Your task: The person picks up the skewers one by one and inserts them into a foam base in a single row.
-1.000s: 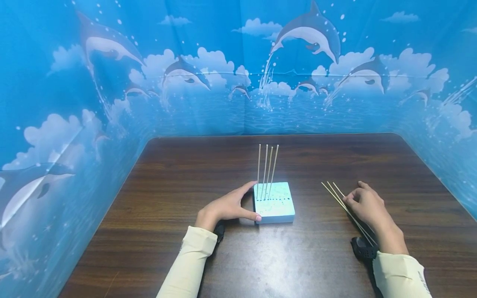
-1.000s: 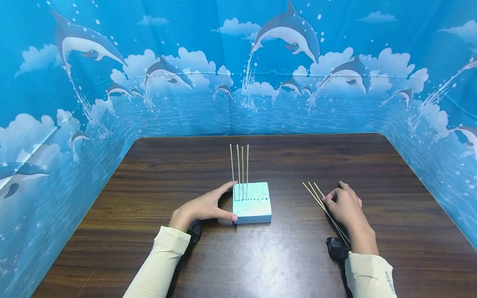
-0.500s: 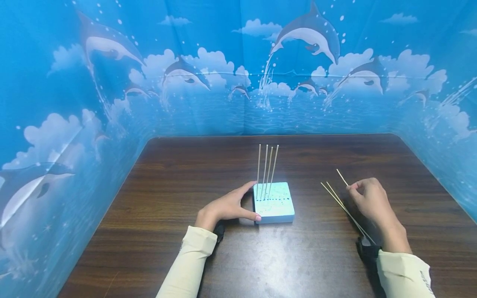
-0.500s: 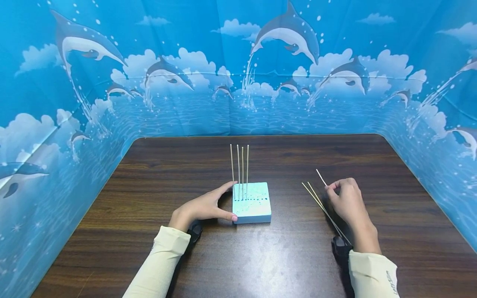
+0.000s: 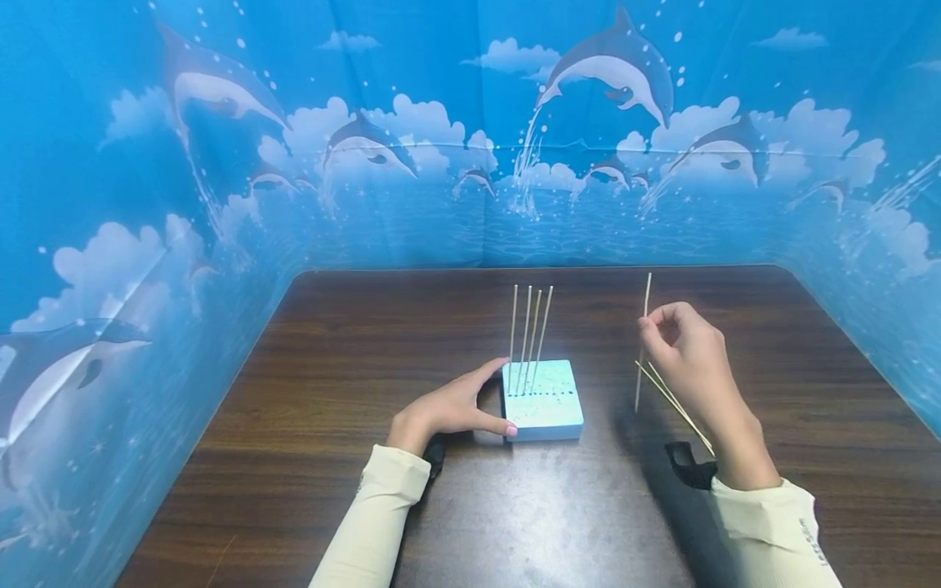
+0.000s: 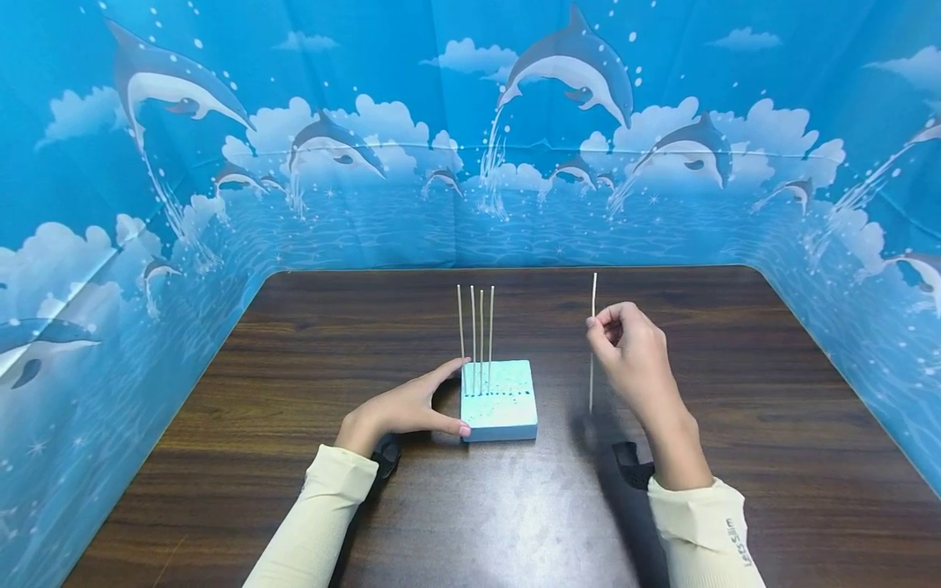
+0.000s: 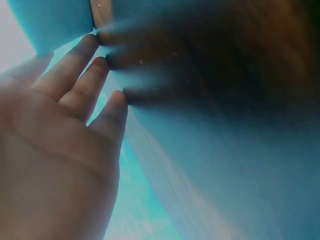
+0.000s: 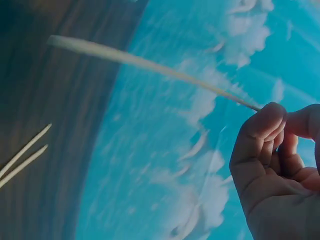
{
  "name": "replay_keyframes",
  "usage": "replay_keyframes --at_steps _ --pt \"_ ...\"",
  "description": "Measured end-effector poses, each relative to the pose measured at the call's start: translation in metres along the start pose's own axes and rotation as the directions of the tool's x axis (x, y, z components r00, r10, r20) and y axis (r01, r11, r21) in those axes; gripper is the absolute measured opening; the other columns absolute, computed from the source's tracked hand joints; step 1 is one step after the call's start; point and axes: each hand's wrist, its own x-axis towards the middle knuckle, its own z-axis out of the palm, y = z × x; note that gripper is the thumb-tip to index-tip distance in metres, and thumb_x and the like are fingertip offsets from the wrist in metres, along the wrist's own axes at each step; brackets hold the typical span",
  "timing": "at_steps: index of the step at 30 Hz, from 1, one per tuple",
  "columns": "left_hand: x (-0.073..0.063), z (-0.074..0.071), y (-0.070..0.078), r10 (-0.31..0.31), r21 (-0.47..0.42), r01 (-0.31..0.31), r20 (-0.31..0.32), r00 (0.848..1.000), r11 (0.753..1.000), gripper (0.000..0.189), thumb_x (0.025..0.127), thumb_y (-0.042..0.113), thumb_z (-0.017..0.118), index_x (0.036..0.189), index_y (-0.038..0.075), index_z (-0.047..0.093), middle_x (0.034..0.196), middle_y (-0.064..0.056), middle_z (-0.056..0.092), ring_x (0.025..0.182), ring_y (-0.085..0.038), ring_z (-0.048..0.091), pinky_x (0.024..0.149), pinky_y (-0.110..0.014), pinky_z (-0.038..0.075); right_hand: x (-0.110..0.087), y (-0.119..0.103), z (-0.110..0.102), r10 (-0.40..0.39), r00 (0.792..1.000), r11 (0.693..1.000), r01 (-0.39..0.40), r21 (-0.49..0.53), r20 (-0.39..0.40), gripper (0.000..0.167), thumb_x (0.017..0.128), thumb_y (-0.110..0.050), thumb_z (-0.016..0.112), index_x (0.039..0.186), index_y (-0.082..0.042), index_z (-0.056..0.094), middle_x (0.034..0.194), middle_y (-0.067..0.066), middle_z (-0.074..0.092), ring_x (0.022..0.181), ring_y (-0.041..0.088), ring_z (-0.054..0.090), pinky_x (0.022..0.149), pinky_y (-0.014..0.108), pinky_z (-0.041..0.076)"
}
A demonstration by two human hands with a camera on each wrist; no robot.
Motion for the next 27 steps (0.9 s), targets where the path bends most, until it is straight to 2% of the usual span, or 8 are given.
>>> replay_keyframes --at_steps 5,9,13,23,27 --pt "0.0 -0.001 0.001 0.012 -0.004 -0.012 -0.003 1.0 1.0 0.112 0.071 0.054 0.083 0.159 0.024 0.021 0.164 0.0 0.022 0.149 -0.019 0.023 0.119 -0.046 0.025 0.006 -0.027 0.011 -0.079 0.997 0.987 0.079 0.139 0.0 0.008 0.097 -0.008 0.059 0.093 -0.001 0.057 0.073 0.01 0.069 0.058 0.009 0.062 0.045 0.017 0.041" --pt "0.001 -0.001 0.0 0.01 0.001 -0.01 0.001 1.0 1.0 0.113 0.071 0.054 0.084 0.159 0.024 0.02 0.164 0.001 0.022 0.149 -0.017 0.023 0.12 -0.044 0.024 0.009 -0.041 0.023 -0.163 0.986 0.965 0.165 0.202 -0.026 0.006 0.095 -0.001 0.06 0.091 0.0 0.056 0.071 0.008 0.069 0.058 0.012 0.065 0.046 0.016 0.043" --pt "0.001 0.0 -0.001 0.006 0.002 -0.006 0.003 1.0 1.0 0.113 0.071 0.055 0.083 0.159 0.026 0.019 0.164 0.002 0.022 0.149 -0.016 0.023 0.119 -0.043 0.025 0.011 -0.05 0.035 -0.213 0.977 0.952 0.213 0.22 -0.024 0.007 0.093 0.001 0.061 0.091 -0.001 0.055 0.07 0.006 0.068 0.058 0.014 0.065 0.049 0.016 0.045" --pt "0.003 0.0 -0.003 0.004 -0.01 -0.004 0.005 1.0 1.0 0.112 0.071 0.055 0.083 0.159 0.028 0.019 0.164 0.003 0.023 0.148 -0.014 0.023 0.119 -0.041 0.025 0.01 -0.058 0.052 -0.224 0.974 0.948 0.221 0.231 -0.012 0.006 0.09 0.003 0.062 0.088 0.0 0.057 0.076 0.008 0.068 0.063 0.015 0.065 0.057 0.015 0.047" --pt "0.003 0.0 -0.003 0.005 -0.006 -0.005 0.008 1.0 1.0 0.111 0.072 0.055 0.083 0.159 0.027 0.019 0.164 0.002 0.022 0.149 -0.015 0.023 0.119 -0.042 0.025 0.01 -0.058 0.055 -0.24 0.971 0.951 0.235 0.203 0.001 0.006 0.09 0.001 0.063 0.09 -0.001 0.057 0.078 0.008 0.066 0.065 0.014 0.063 0.058 0.021 0.049"
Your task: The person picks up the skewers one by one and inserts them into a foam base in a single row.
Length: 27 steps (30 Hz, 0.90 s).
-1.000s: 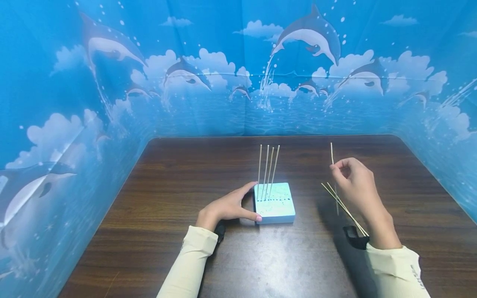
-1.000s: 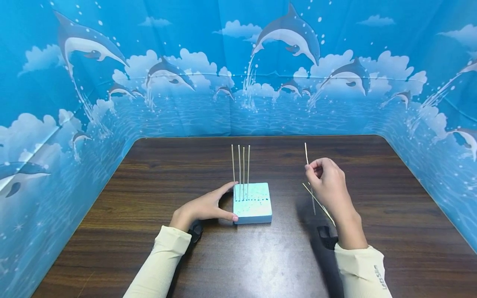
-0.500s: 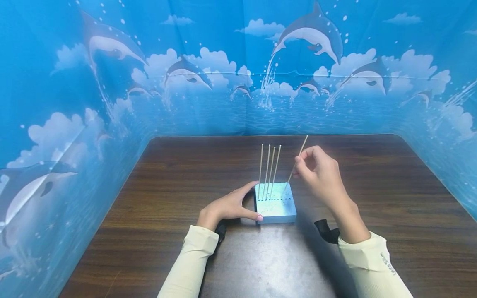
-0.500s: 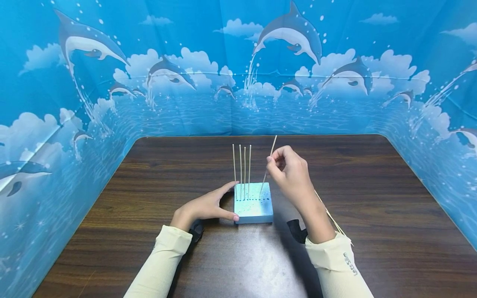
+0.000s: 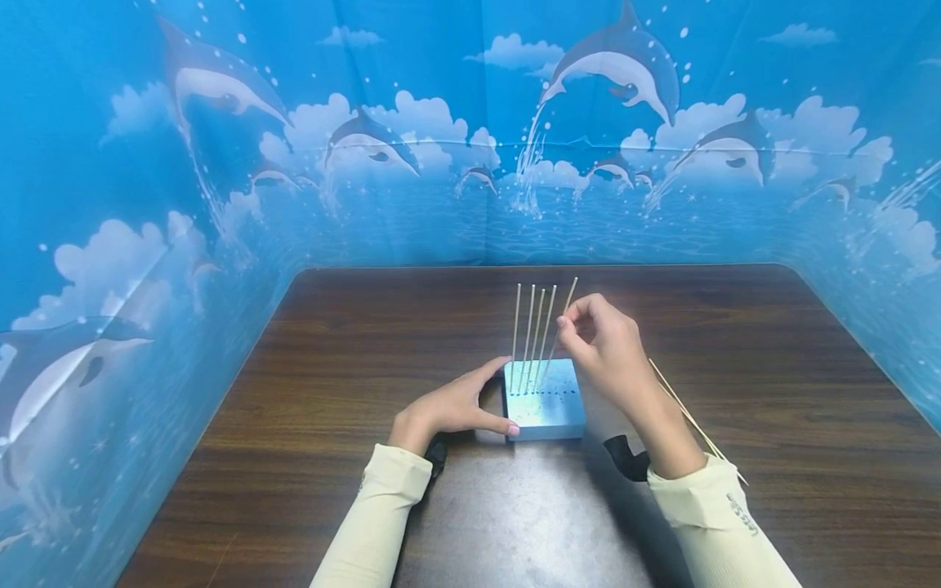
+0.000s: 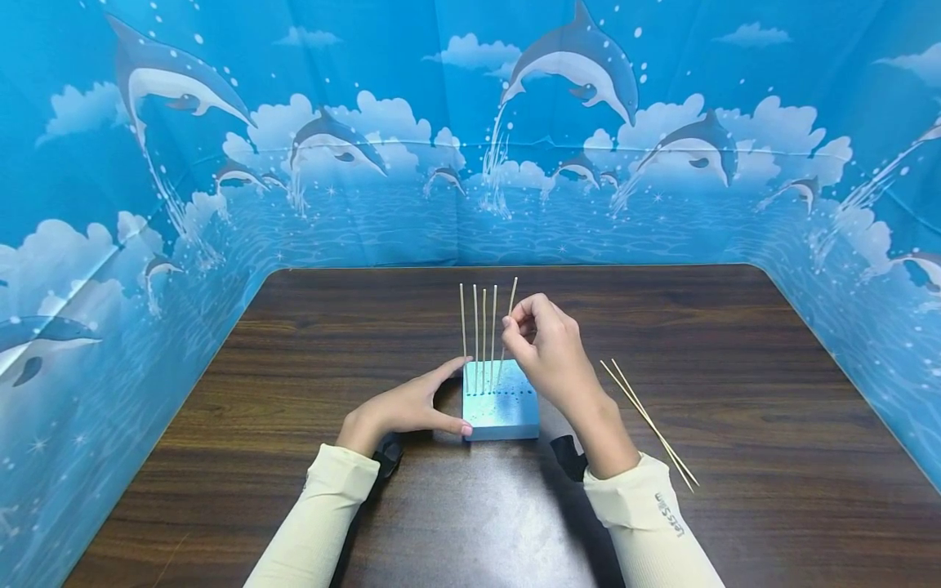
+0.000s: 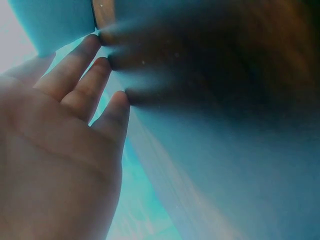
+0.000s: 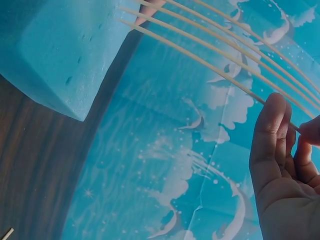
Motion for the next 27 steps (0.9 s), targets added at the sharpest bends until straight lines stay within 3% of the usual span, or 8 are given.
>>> replay_keyframes --at_steps 10,21,27 --pt "0.0001 -0.0006 0.0016 0.002 0.006 -0.002 -0.004 1.0 1.0 0.112 0.072 0.055 0.083 0.159 0.028 0.019 0.163 0.003 0.023 0.148 -0.014 0.024 0.119 -0.04 0.025 -0.001 0.0003 0.0011 -0.012 1.0 1.0 0.012 -0.015 0.009 0.007 0.088 0.001 0.064 0.09 -0.001 0.057 0.081 0.008 0.064 0.072 0.015 0.061 0.061 0.024 0.052" --pt "0.0001 -0.0009 0.0031 -0.007 -0.004 0.007 -0.004 1.0 1.0 0.111 0.073 0.055 0.082 0.159 0.026 0.019 0.164 0.001 0.023 0.149 -0.016 0.023 0.119 -0.043 0.025 -0.0043 -0.0023 0.0046 0.011 0.997 0.999 -0.014 0.035 0.07 0.006 0.09 0.001 0.061 0.092 -0.001 0.056 0.081 0.005 0.063 0.065 0.01 0.066 0.062 0.024 0.057" --pt "-0.0005 -0.0005 0.0035 0.003 -0.002 -0.003 -0.01 1.0 1.0 0.111 0.073 0.054 0.083 0.159 0.022 0.02 0.164 -0.002 0.023 0.149 -0.019 0.024 0.119 -0.045 0.025 -0.0072 0.0034 0.0023 0.001 0.999 1.0 -0.002 0.018 0.04 0.008 0.092 -0.005 0.067 0.093 -0.002 0.059 0.083 0.006 0.068 0.068 0.013 0.068 0.064 0.029 0.058"
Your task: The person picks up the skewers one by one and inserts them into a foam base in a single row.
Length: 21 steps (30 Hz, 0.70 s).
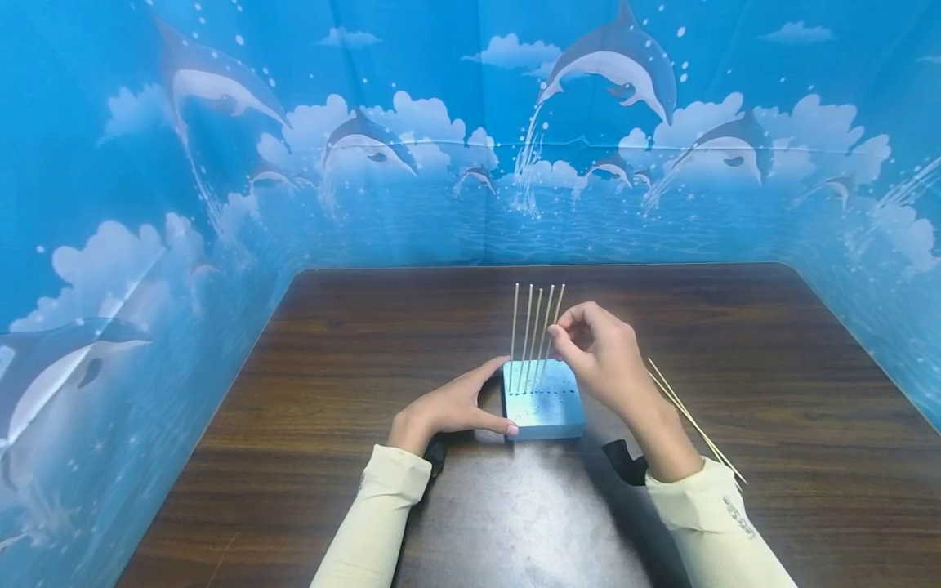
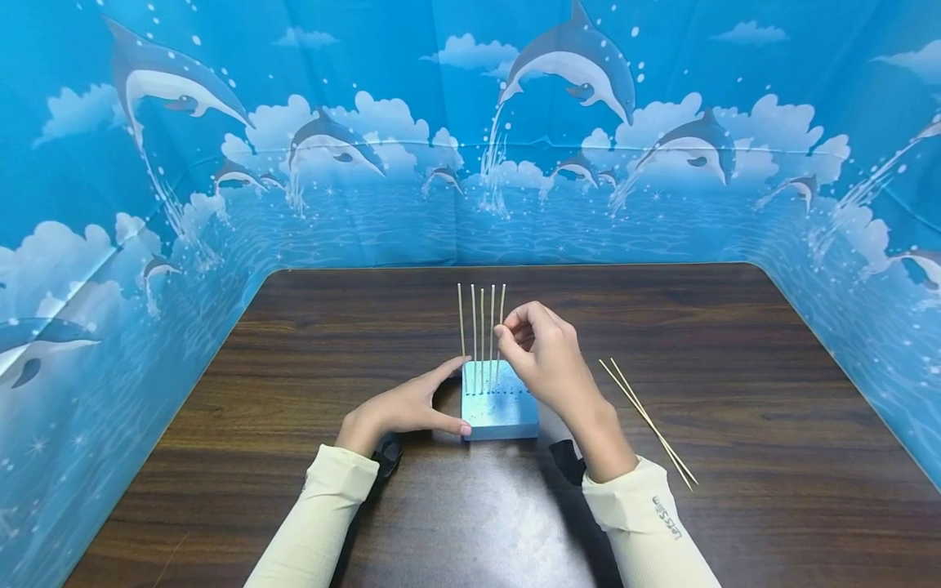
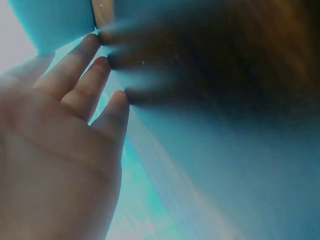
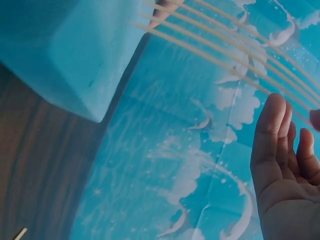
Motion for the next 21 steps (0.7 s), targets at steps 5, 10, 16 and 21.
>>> replay_keyframes --at_steps 5,10,16,21 --pt "-0.001 0.0 -0.001 -0.002 0.007 0.002 -0.001 1.0 1.0 0.113 0.071 0.055 0.083 0.159 0.023 0.02 0.164 0.0 0.022 0.149 -0.018 0.023 0.12 -0.044 0.025 -0.007 0.017 -0.005 0.036 0.998 0.998 -0.038 -0.044 -0.047 0.007 0.09 -0.007 0.068 0.091 -0.002 0.063 0.084 0.007 0.071 0.065 0.014 0.068 0.061 0.025 0.053" --pt "-0.002 0.0 -0.003 0.004 0.012 -0.004 0.002 1.0 1.0 0.114 0.072 0.055 0.083 0.159 0.023 0.019 0.164 0.0 0.021 0.15 -0.018 0.022 0.12 -0.045 0.025 -0.022 0.042 -0.016 0.13 0.991 0.982 -0.134 -0.132 -0.038 0.006 0.092 -0.008 0.065 0.094 -0.002 0.065 0.09 0.011 0.069 0.055 0.014 0.054 0.057 0.026 0.045" --pt "-0.002 0.001 -0.003 0.002 0.008 -0.002 0.004 1.0 1.0 0.113 0.072 0.055 0.083 0.159 0.026 0.018 0.165 0.002 0.02 0.15 -0.017 0.022 0.119 -0.045 0.025 -0.043 0.073 -0.037 0.29 0.956 0.937 -0.277 -0.212 0.036 0.019 0.096 -0.013 0.06 0.107 0.003 0.063 0.107 0.02 0.064 0.082 0.031 0.061 0.073 0.046 0.052" --pt "-0.003 0.0 -0.001 0.001 0.003 -0.001 0.0 1.0 1.0 0.112 0.072 0.054 0.083 0.159 0.026 0.019 0.164 0.001 0.021 0.15 -0.018 0.022 0.119 -0.046 0.025 -0.057 0.093 -0.051 0.371 0.923 0.905 -0.335 -0.263 0.102 0.033 0.098 -0.018 0.06 0.119 0.008 0.056 0.12 0.028 0.054 0.106 0.045 0.06 0.086 0.059 0.05"
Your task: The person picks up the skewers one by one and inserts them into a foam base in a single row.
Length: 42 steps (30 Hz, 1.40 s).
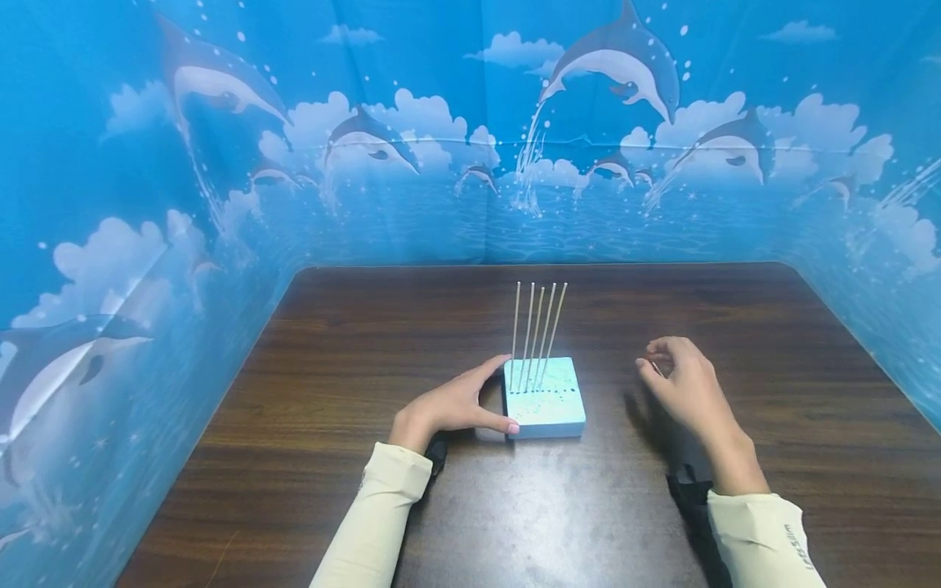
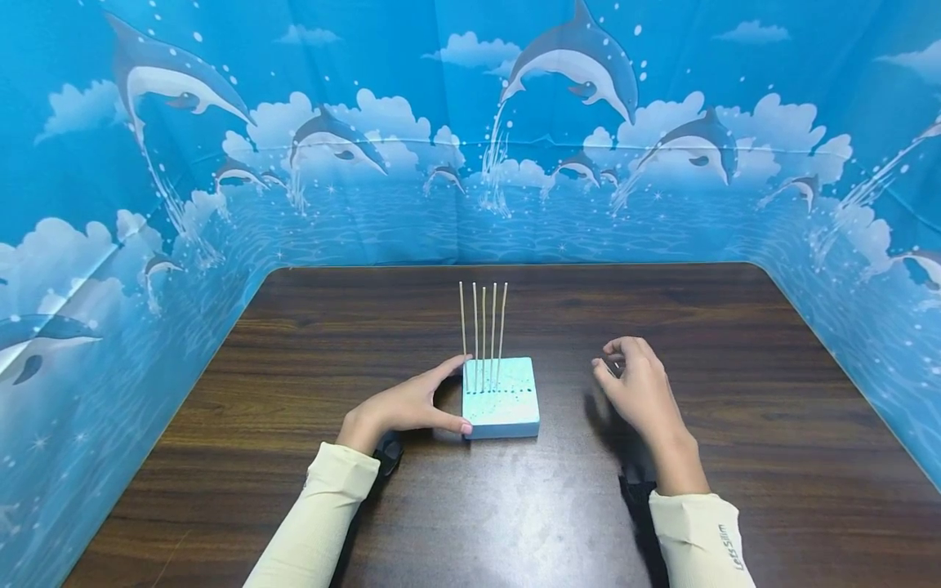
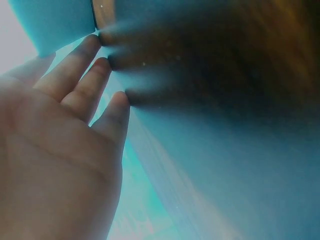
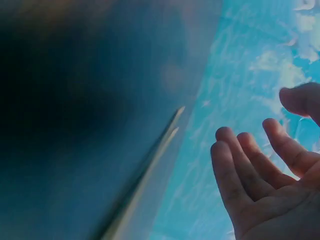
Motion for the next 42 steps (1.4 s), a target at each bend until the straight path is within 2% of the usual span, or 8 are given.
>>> replay_keyframes --at_steps 6,13,22,27,30,33,37,42 --pt "0.001 0.001 -0.001 -0.005 0.016 0.005 -0.003 1.0 1.0 0.112 0.072 0.055 0.083 0.159 0.026 0.019 0.164 0.003 0.021 0.149 -0.015 0.022 0.12 -0.043 0.025 -0.004 0.022 -0.004 0.039 0.994 0.996 -0.031 -0.078 0.098 0.046 0.094 -0.02 0.064 0.126 0.01 0.052 0.13 0.033 0.047 0.112 0.047 0.052 0.086 0.062 0.045" --pt "0.001 0.0 0.0 -0.005 0.008 0.005 -0.008 1.0 1.0 0.111 0.073 0.054 0.083 0.159 0.024 0.019 0.164 0.001 0.021 0.15 -0.018 0.022 0.119 -0.046 0.025 -0.007 0.037 -0.003 0.125 0.962 0.986 -0.093 -0.141 0.243 0.061 0.092 -0.025 0.068 0.134 0.013 0.045 0.146 0.041 0.027 0.13 0.059 0.031 0.1 0.074 0.029" --pt "0.001 0.0 0.001 -0.006 0.011 0.006 -0.008 1.0 1.0 0.112 0.073 0.053 0.083 0.159 0.023 0.019 0.164 0.001 0.021 0.15 -0.018 0.022 0.119 -0.046 0.025 -0.013 0.045 0.001 0.126 0.971 0.981 -0.09 -0.174 0.205 0.055 0.093 -0.025 0.066 0.13 0.013 0.051 0.147 0.041 0.028 0.131 0.061 0.028 0.1 0.076 0.024" --pt "0.0 0.0 0.0 -0.004 0.008 0.004 -0.009 1.0 1.0 0.111 0.073 0.053 0.083 0.159 0.023 0.019 0.164 0.001 0.021 0.15 -0.018 0.022 0.119 -0.046 0.025 -0.014 0.046 0.0 0.13 0.975 0.981 -0.101 -0.166 0.178 0.031 0.094 -0.017 0.064 0.109 0.01 0.06 0.146 0.04 0.032 0.131 0.06 0.032 0.1 0.072 0.031" --pt "0.0 0.0 0.001 -0.001 0.005 0.001 -0.013 1.0 1.0 0.111 0.073 0.053 0.083 0.159 0.024 0.02 0.164 0.001 0.022 0.15 -0.018 0.022 0.119 -0.047 0.025 -0.014 0.046 -0.001 0.15 0.974 0.98 -0.123 -0.156 0.171 0.016 0.094 -0.012 0.061 0.09 0.003 0.062 0.147 0.039 0.033 0.13 0.059 0.035 0.09 0.065 0.042" --pt "0.0 0.0 0.001 0.003 0.003 -0.003 -0.015 1.0 1.0 0.112 0.072 0.053 0.083 0.159 0.024 0.02 0.164 0.002 0.022 0.15 -0.018 0.023 0.119 -0.047 0.025 -0.014 0.047 -0.001 0.165 0.972 0.977 -0.138 -0.16 0.166 0.016 0.093 -0.009 0.058 0.08 -0.001 0.061 0.147 0.039 0.034 0.126 0.058 0.04 0.075 0.053 0.044" --pt "0.0 0.001 0.0 0.004 0.007 -0.004 -0.013 1.0 1.0 0.113 0.072 0.054 0.083 0.159 0.024 0.019 0.164 0.002 0.022 0.149 -0.018 0.023 0.119 -0.046 0.026 -0.014 0.046 -0.001 0.165 0.974 0.976 -0.138 -0.171 0.155 0.017 0.089 -0.007 0.055 0.074 -0.003 0.062 0.146 0.039 0.036 0.12 0.056 0.046 0.07 0.047 0.043" --pt "0.001 0.001 -0.001 0.008 0.01 -0.008 -0.011 1.0 1.0 0.113 0.072 0.055 0.083 0.159 0.026 0.018 0.164 0.003 0.021 0.15 -0.018 0.022 0.119 -0.046 0.026 -0.013 0.044 -0.002 0.161 0.975 0.976 -0.134 -0.17 0.151 0.022 0.088 -0.005 0.054 0.067 -0.004 0.061 0.144 0.04 0.037 0.092 0.044 0.057 0.065 0.041 0.042"
